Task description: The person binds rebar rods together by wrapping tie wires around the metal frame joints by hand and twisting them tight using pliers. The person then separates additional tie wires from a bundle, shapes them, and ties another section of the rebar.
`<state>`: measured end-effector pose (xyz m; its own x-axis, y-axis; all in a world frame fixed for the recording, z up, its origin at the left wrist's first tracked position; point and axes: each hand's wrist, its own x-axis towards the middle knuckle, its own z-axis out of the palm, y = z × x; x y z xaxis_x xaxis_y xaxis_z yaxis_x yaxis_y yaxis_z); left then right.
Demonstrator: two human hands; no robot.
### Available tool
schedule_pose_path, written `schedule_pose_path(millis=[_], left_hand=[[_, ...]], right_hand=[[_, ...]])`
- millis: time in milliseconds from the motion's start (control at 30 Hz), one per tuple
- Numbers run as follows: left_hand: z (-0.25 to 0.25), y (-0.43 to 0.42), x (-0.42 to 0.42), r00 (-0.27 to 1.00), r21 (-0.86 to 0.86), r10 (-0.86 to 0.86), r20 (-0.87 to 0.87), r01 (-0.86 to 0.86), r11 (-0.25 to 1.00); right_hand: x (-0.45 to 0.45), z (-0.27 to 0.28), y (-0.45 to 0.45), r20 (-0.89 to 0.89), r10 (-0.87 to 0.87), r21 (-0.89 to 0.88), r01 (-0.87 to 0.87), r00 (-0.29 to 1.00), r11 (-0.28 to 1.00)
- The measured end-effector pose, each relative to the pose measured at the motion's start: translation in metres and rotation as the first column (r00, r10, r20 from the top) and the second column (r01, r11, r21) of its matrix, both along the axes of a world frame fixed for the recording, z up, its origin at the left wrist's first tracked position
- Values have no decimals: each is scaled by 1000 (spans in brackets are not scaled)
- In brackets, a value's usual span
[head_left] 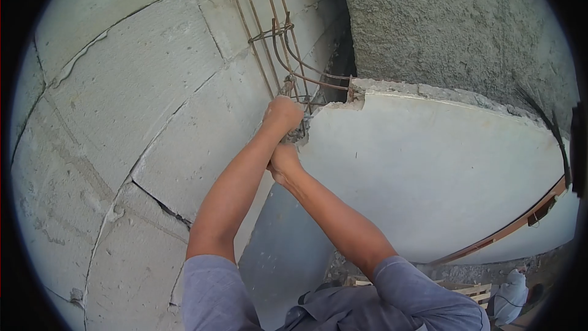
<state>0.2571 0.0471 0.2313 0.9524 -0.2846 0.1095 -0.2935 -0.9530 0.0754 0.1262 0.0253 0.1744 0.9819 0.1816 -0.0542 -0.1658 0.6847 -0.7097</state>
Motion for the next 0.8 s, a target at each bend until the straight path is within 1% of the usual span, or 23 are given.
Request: schedule_pose_path(millis=[33,67,100,133,167,200,267,300,333,367,400,433,467,500,600,700,733,767,800], left_hand=[[26,-6,-36,997,-102,72,-21,-74,992],[48,-13,-60,990,-199,136,-47,-143,970],[63,-9,-64,952,-489,13,-306,-169,856],[71,3,-68,842,-703,-186,-506,-279,654],[72,9,-70,681,-799,-426,-596,-445,405],[66,9,-63,636,-817,-513,-576,-473,331],[35,12,-39,545,-821,-669,-505,-542,179],[36,8,-37,498,-809,-738,-455,-578,109],[37,5,-34,608,-832,-581,-541,-490,261],[38,2,-30,714,-810,-403,-572,-417,412],[37,0,-31,805,-748,-213,-554,-369,551],[29,0,-25,912,-579,-38,-409,-226,783],[22,-1,-15,979,-307,68,-191,-126,944],[17,-2,-11,994,21,89,58,-91,996],[51,-12,-62,981,-143,195,4,-192,971],[61,-24,-83,973,-110,209,99,-198,974],[65,-19,-83,981,-277,173,-89,-192,942],[73,-11,-80,961,-432,95,-260,-204,879],[79,-6,-77,911,-564,-16,-411,-241,790]], right_hand=[[2,-2,-7,48,116,124,-121,992,985],[1,-8,-19,111,222,240,-243,969,940],[2,-10,-29,181,313,345,-358,932,868],[-5,-4,-35,237,362,444,-432,901,785],[-12,1,-40,298,399,532,-498,867,685],[-15,9,-45,372,422,600,-562,826,570],[-19,5,-50,326,393,526,-511,860,680],[-20,6,-51,308,373,484,-481,875,731],[-21,7,-52,234,327,402,-397,916,825],[-22,7,-52,160,276,301,-313,948,901],[-27,6,-51,86,222,184,-235,971,955],[-31,5,-45,123,158,41,-164,980,986],[-30,9,-35,177,97,-94,-82,979,992],[-29,14,-25,241,47,-223,8,969,975],[-29,32,-3,118,13,32,-17,993,999],[-12,14,1,37,97,231,-103,995,968],[-5,-2,-5,169,244,385,-291,955,876],[4,-20,-18,326,348,496,-472,879,728],[9,-30,-30,488,408,555,-635,772,538]])
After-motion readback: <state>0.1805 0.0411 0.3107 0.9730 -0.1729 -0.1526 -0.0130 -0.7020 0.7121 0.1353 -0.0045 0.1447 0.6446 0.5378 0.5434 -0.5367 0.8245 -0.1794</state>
